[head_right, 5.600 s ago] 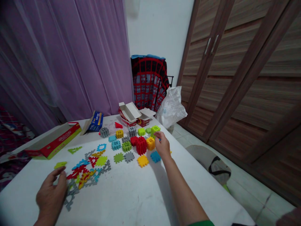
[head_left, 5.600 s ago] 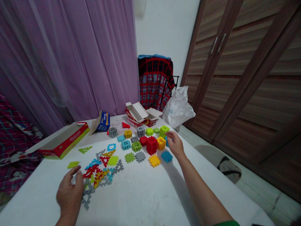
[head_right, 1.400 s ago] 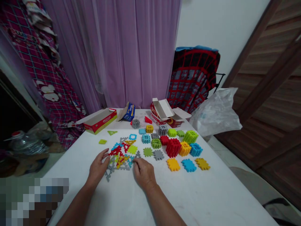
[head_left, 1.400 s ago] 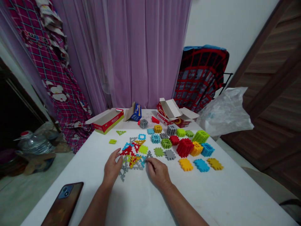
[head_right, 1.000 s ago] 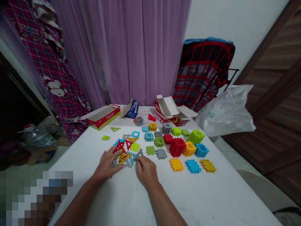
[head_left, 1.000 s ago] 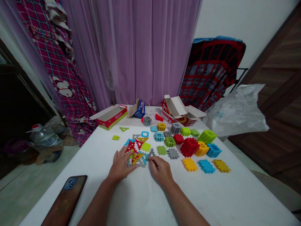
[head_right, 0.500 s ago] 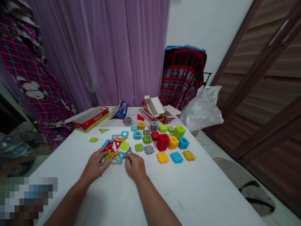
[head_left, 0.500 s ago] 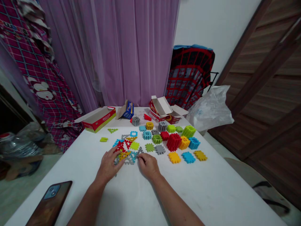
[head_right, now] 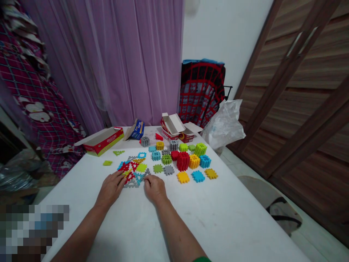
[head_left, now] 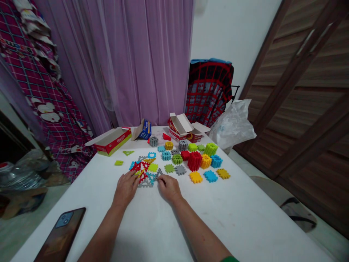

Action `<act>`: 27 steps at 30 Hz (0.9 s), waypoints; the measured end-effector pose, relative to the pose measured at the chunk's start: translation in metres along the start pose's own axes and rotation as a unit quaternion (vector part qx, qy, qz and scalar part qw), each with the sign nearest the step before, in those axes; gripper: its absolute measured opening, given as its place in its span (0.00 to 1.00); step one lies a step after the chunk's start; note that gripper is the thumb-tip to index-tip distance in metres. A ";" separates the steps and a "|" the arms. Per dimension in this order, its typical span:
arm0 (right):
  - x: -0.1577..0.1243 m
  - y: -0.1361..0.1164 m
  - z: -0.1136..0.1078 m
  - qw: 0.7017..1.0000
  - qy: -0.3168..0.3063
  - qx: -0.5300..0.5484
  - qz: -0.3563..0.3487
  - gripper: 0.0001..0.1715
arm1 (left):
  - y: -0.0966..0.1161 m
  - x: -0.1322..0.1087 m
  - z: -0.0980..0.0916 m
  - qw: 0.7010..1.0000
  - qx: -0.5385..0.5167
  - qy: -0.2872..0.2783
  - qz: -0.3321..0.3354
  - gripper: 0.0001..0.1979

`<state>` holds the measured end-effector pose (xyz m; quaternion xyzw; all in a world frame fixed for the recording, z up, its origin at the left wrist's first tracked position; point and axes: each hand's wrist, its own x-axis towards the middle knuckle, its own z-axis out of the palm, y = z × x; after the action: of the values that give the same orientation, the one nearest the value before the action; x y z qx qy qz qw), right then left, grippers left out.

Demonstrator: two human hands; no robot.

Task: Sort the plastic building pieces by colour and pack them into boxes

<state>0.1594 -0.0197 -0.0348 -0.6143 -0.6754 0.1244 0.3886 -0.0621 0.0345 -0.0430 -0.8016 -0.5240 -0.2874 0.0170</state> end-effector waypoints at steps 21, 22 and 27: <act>0.001 -0.007 0.034 0.948 0.034 0.312 0.049 0.17 | 0.019 -0.004 0.004 0.986 -0.165 0.022 -0.026 0.15; 0.001 -0.007 0.035 0.942 0.031 0.330 0.057 0.15 | 0.022 -0.004 0.004 0.987 -0.160 0.012 -0.021 0.15; 0.002 -0.002 0.035 0.914 0.031 0.393 0.097 0.17 | 0.027 -0.007 0.003 0.991 -0.135 -0.025 0.001 0.14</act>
<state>0.1344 -0.0074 -0.0556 -0.4782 -0.4966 0.3983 0.6050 -0.0399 0.0179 -0.0413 -0.8039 -0.4802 -0.3354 -0.1036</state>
